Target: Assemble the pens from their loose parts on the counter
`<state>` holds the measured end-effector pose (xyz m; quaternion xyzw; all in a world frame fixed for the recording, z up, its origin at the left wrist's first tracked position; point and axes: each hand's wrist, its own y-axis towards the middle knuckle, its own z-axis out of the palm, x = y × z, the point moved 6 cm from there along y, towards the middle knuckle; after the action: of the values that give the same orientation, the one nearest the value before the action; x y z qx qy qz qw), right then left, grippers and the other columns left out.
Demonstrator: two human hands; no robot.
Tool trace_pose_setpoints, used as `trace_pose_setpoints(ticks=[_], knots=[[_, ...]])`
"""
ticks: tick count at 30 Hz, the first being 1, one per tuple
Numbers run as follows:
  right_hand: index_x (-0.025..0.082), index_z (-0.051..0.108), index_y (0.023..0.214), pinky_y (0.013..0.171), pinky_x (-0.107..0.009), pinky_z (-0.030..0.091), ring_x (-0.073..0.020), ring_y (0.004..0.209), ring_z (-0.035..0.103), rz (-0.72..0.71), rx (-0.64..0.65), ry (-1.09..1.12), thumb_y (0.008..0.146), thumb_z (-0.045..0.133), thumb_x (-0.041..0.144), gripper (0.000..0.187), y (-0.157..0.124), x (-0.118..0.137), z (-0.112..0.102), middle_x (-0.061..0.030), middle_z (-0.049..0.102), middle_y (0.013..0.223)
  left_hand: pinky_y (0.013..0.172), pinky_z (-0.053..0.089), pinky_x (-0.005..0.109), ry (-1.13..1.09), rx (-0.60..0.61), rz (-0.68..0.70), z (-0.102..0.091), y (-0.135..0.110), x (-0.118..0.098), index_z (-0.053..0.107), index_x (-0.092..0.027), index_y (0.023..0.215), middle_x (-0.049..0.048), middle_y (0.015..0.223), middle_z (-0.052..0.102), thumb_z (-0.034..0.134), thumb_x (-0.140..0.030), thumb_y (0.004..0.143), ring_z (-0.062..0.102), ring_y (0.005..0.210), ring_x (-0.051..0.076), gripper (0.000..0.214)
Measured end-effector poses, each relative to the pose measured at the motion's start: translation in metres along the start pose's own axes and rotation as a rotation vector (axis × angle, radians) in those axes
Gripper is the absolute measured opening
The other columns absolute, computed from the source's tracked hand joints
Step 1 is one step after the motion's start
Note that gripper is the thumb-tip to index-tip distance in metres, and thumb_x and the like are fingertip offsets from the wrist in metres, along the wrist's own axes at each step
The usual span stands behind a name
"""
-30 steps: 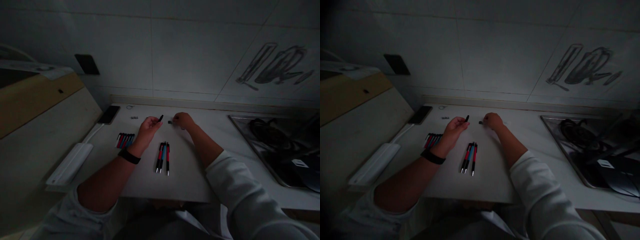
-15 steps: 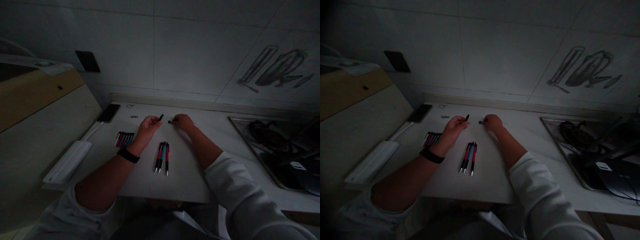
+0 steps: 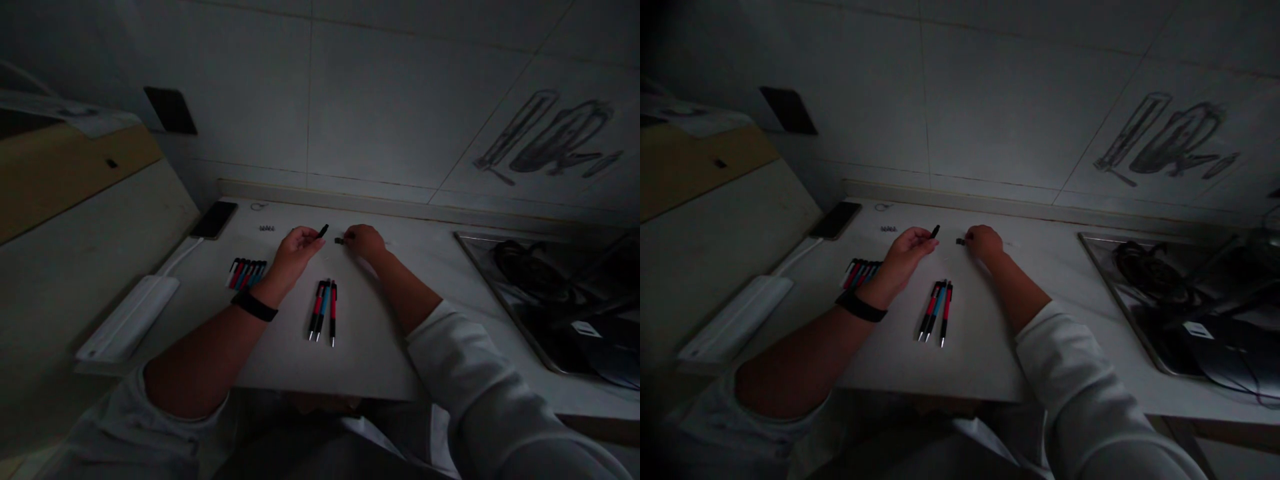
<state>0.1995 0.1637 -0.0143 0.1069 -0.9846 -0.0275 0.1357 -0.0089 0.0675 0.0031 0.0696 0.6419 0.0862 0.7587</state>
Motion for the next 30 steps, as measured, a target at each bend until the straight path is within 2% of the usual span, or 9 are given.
trace_pose_setpoints(ticks=[3,5,7,11,15,20,24,28,30], knots=[[0.022,0.080,0.107,0.090,-0.035,0.049,-0.0254,0.104,0.068,0.007,-0.042,0.015,0.092,0.068,0.025,0.019,-0.003,0.001,-0.007,-0.0132,0.076,0.116,0.089,0.050,0.034,-0.004,-0.003,0.003,0.000,-0.001,-0.001,0.066,-0.019,0.096,0.0040,0.095,0.068,0.083,-0.032,0.077,0.065,0.091,0.018,0.029],[0.021,0.080,0.107,0.090,-0.033,0.049,-0.0241,0.103,0.067,-0.052,-0.075,0.036,0.094,0.067,0.025,0.019,-0.005,0.007,-0.013,-0.0126,0.076,0.115,0.089,0.050,0.034,-0.009,-0.013,0.003,-0.001,-0.001,-0.002,0.066,-0.019,0.096,0.0037,0.095,0.069,0.082,-0.032,0.077,0.065,0.091,0.018,0.029],[0.021,0.079,0.108,0.090,-0.032,0.047,-0.0221,0.099,0.067,-0.197,-0.056,0.066,0.095,0.066,0.026,0.019,-0.011,0.023,-0.015,-0.0102,0.076,0.111,0.088,0.050,0.033,-0.008,-0.026,-0.001,-0.002,0.000,-0.001,0.066,-0.019,0.097,0.0034,0.095,0.069,0.082,-0.033,0.077,0.065,0.091,0.018,0.029],[0.023,0.080,0.107,0.087,-0.029,0.046,-0.0208,0.095,0.068,-0.475,0.122,0.060,0.093,0.068,0.025,0.018,-0.029,0.058,-0.005,-0.0066,0.077,0.105,0.085,0.050,0.032,-0.008,-0.036,0.000,-0.002,0.001,-0.002,0.066,-0.019,0.096,0.0029,0.093,0.068,0.083,-0.033,0.075,0.064,0.088,0.017,0.030],[0.023,0.080,0.104,0.085,-0.029,0.045,-0.0227,0.099,0.068,-0.489,0.187,-0.009,0.092,0.067,0.022,0.017,-0.043,0.074,0.003,-0.0080,0.076,0.109,0.084,0.050,0.032,-0.001,-0.029,-0.012,-0.001,-0.001,-0.004,0.066,-0.020,0.095,0.0032,0.092,0.068,0.083,-0.034,0.075,0.064,0.088,0.017,0.030],[0.019,0.077,0.107,0.087,-0.028,0.044,-0.0217,0.100,0.066,-0.471,0.164,-0.015,0.095,0.062,0.020,0.019,-0.046,0.073,-0.003,-0.0101,0.074,0.112,0.083,0.050,0.030,0.009,-0.016,-0.031,0.000,-0.003,-0.003,0.065,-0.019,0.094,0.0031,0.093,0.069,0.083,-0.036,0.074,0.064,0.087,0.017,0.032],[0.017,0.074,0.110,0.087,-0.029,0.044,-0.0210,0.097,0.065,-0.417,0.049,0.051,0.098,0.059,0.019,0.019,-0.042,0.059,-0.038,-0.0107,0.073,0.109,0.083,0.050,0.029,0.006,-0.027,-0.048,-0.001,-0.002,-0.001,0.065,-0.019,0.094,0.0025,0.091,0.069,0.084,-0.036,0.073,0.064,0.085,0.015,0.034],[0.020,0.074,0.109,0.092,-0.031,0.045,-0.0203,0.098,0.063,-0.385,-0.194,0.197,0.099,0.057,0.019,0.019,-0.048,0.031,-0.106,-0.0101,0.071,0.113,0.082,0.050,0.030,0.019,-0.029,-0.073,-0.002,-0.003,0.002,0.066,-0.019,0.097,0.0031,0.090,0.070,0.083,-0.038,0.073,0.064,0.082,0.015,0.035],[0.021,0.073,0.107,0.093,-0.033,0.046,-0.0210,0.099,0.062,-0.321,-0.340,0.283,0.100,0.058,0.025,0.018,-0.053,0.004,-0.138,-0.0094,0.070,0.110,0.081,0.050,0.030,0.026,-0.027,-0.082,-0.003,-0.003,0.002,0.066,-0.019,0.097,0.0030,0.089,0.070,0.083,-0.038,0.073,0.064,0.082,0.015,0.035]])
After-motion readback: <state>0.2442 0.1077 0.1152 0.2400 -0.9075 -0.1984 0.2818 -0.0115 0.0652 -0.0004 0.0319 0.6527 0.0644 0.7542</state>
